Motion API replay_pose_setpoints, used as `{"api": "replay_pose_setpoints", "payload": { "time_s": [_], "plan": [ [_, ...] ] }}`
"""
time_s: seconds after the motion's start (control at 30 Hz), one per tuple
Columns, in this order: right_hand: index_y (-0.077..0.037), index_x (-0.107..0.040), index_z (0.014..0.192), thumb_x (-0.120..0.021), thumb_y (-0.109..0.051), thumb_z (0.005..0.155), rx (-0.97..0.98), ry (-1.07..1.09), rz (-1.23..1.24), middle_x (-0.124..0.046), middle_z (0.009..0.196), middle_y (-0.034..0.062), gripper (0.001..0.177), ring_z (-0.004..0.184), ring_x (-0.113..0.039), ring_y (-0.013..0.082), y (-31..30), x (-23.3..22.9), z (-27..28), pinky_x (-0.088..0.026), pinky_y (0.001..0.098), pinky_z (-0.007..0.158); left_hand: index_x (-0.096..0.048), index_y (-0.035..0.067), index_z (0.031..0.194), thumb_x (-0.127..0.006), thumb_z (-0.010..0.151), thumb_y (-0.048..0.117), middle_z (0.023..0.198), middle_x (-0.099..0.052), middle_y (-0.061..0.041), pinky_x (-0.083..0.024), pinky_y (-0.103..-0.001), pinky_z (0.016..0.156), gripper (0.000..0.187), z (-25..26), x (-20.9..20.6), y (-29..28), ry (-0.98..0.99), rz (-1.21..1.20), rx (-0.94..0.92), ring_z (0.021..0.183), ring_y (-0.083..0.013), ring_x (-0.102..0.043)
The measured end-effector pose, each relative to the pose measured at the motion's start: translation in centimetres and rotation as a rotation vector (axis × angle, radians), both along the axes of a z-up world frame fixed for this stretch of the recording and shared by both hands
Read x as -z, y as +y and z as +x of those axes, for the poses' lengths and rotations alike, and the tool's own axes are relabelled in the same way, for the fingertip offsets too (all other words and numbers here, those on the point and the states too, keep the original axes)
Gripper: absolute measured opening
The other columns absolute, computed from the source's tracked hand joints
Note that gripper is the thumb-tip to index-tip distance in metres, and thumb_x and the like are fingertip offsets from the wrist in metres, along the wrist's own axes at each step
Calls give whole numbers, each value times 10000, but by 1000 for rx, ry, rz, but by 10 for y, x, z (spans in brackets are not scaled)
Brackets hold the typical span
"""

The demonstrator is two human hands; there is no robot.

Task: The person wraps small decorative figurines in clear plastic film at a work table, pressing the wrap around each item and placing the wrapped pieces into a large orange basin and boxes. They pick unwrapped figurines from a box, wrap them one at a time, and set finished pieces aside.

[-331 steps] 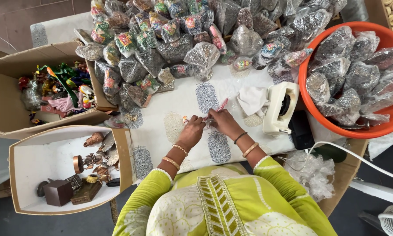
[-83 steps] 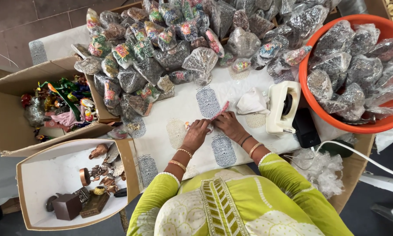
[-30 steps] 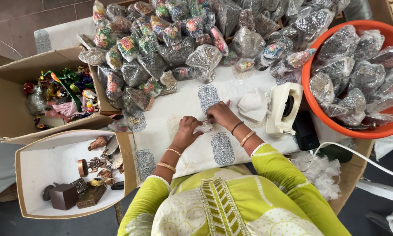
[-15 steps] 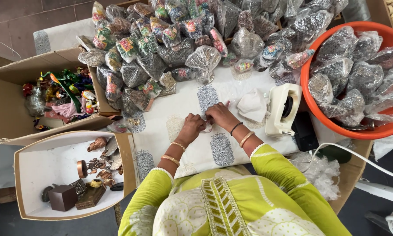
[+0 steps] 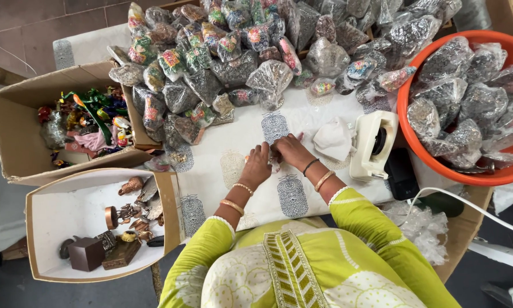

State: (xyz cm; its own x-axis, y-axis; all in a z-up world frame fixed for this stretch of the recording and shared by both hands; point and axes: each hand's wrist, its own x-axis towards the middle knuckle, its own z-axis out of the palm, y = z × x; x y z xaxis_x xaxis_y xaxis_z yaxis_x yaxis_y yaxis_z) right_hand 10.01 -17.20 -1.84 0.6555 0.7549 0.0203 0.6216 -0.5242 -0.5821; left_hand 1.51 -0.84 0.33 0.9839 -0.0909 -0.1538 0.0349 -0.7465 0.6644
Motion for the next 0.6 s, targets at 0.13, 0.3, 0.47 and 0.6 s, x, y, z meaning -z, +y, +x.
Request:
{"api": "replay_pose_setpoints", "payload": {
  "time_s": [0.13,0.3,0.47,0.6],
  "plan": [
    [-88,-695,824,-598,-69,846,3,-1,-23,-716,905,79,101,958,-668,267,0,-1,0,-444,407,914,-524,-34,1179,-738,708,-2,1137,-555,-253,-472,-503,923,519,1,4,0,40,84,41,1085,-442,-509],
    [-111,-719,850,-624,-93,840,-6,41,-130,-732,918,51,98,960,-672,242,3,-19,-1,-442,401,943,-644,-11,1103,-695,711,-26,1114,-622,-151,-467,-458,1025,396,-4,-12,-17,-29,401,135,1126,-352,-540],
    [-129,-742,901,-636,-100,833,-10,-47,-47,-732,956,1,130,985,-617,232,0,8,-1,-427,410,927,-701,-29,1004,-702,764,8,1142,-606,-179,-522,-408,905,243,-17,18,-43,-255,605,195,1081,-327,-561],
    [-138,-740,904,-654,-108,845,1,-32,-56,-729,958,-26,109,1000,-588,221,-1,-3,-2,-424,407,915,-676,-50,1065,-695,791,-7,1150,-595,-178,-565,-349,862,277,-16,9,-49,-152,620,169,1063,-301,-582]
  ]
}}
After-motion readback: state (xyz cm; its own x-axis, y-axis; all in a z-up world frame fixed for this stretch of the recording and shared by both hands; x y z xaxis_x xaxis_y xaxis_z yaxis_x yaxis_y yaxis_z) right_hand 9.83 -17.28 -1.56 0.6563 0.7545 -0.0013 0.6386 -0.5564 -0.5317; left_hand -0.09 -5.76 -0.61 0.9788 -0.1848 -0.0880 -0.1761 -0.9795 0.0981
